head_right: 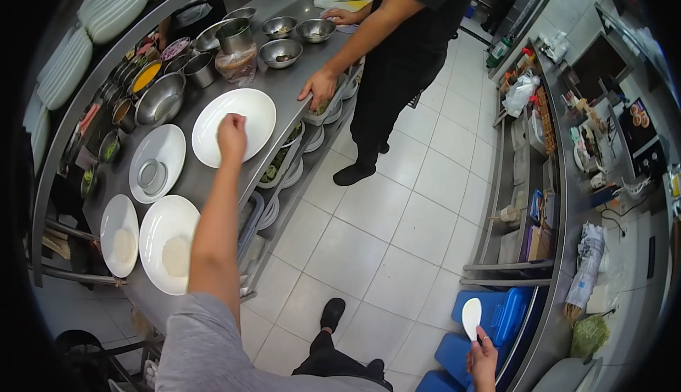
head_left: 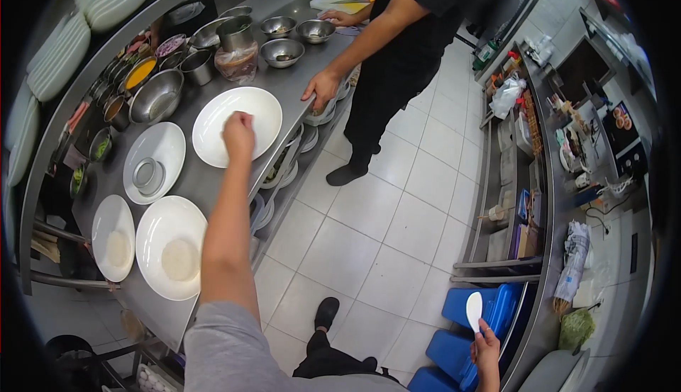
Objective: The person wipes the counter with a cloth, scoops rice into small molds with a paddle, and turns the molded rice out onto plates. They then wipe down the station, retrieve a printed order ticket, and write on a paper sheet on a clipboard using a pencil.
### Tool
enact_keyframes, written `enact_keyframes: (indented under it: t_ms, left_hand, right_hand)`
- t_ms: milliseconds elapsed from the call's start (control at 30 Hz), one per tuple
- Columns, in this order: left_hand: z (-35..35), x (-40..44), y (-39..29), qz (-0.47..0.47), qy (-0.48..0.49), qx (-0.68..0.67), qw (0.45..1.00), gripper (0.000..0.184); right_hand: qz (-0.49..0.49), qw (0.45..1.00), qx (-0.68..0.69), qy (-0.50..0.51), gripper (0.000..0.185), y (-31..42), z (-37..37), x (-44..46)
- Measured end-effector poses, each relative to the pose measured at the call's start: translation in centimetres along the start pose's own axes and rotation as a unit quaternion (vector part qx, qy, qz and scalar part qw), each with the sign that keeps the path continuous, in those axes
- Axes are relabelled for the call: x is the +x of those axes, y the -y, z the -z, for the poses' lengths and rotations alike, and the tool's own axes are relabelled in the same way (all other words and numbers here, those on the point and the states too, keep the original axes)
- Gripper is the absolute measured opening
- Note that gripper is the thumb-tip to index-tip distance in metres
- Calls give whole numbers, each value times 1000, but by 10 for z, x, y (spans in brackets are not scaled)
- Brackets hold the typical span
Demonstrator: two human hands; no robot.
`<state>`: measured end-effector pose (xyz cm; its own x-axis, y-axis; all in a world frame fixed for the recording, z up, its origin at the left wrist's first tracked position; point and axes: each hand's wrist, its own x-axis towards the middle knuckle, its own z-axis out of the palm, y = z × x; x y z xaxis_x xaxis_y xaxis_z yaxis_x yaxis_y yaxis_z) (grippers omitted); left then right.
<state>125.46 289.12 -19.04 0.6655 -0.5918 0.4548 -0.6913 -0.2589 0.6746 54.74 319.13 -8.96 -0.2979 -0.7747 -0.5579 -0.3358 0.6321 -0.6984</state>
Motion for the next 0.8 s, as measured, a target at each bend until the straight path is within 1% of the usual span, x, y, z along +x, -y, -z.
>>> enact_keyframes:
  t_ms: [33,67,100,133,167,200,233,267,300,333,367,400,433,467,500,533,567,600,633,667,733,767,800]
  left_hand:
    - [23,-40,-65,14,14,-123,992,18]
    - [35,-88,-112,22,53,-156,986,15]
    - [17,-140,-114,-96,81,-189,974,14]
    - [2,-203,-128,-124,126,-203,963,13]
    - [-7,-267,-144,-96,230,-214,944,18]
    - [-17,-316,-157,-17,428,-190,883,27]
    - [-42,-386,-147,-71,418,-110,899,34]
    - [-63,-454,-138,-137,405,-40,903,40]
    - [-45,-486,-168,-87,472,-48,876,46]
    - [-25,-506,-196,-45,540,-44,839,51]
    - [-19,-527,-202,-141,558,-96,812,45]
    - [-12,-548,-207,-230,568,-154,775,40]
    - [-4,-555,-224,-257,596,-167,742,31]
    - [2,-558,-244,-280,614,-173,717,27]
    - [1,-561,-253,-282,600,-183,726,28]
    - [-2,-570,-270,-279,582,-192,739,35]
    - [-12,-578,-293,-304,588,-196,723,35]
    - [-22,-586,-316,-246,644,-163,706,32]
    - [-32,-608,-344,-182,692,-124,687,30]
    - [-25,-629,-374,-198,694,-124,681,30]
    - [-9,-679,-438,-235,655,-252,672,28]
    - [-2,-712,-467,-296,656,-264,643,26]
    - [20,-749,-502,-311,686,-279,596,24]
  right_hand:
    - [-3,1000,17,-11,44,4,2,-6]
    - [2,999,28,-27,43,-2,7,-9]
    - [12,999,26,-38,43,-13,15,-6]
    - [19,998,28,-58,43,-22,19,-12]
    - [28,997,30,-67,43,-30,26,-18]
    - [34,994,60,-83,43,-41,37,-22]
    - [42,984,138,-106,46,-42,45,-26]
    - [20,981,120,-150,49,-46,56,-42]
    - [12,970,165,-179,50,-55,70,-53]
    - [-14,950,187,-252,47,-84,84,-55]
    - [-13,946,186,-265,44,-107,103,-68]
    - [-20,933,209,-293,37,-131,122,-94]
    - [-23,922,210,-325,33,-155,139,-110]
    - [-21,914,209,-346,31,-180,157,-128]
    - [-31,896,230,-378,31,-200,168,-147]
    - [-48,875,183,-445,29,-221,182,-165]
    - [-68,852,133,-501,28,-245,192,-179]
    - [-2,799,109,-591,28,-288,203,-186]
    - [-45,775,86,-624,27,-313,226,-199]
    - [-86,751,61,-652,26,-330,244,-218]
    - [-46,676,127,-724,24,-377,277,-244]
    - [-40,643,122,-755,25,-408,296,-257]
    - [-13,594,110,-797,27,-436,314,-268]
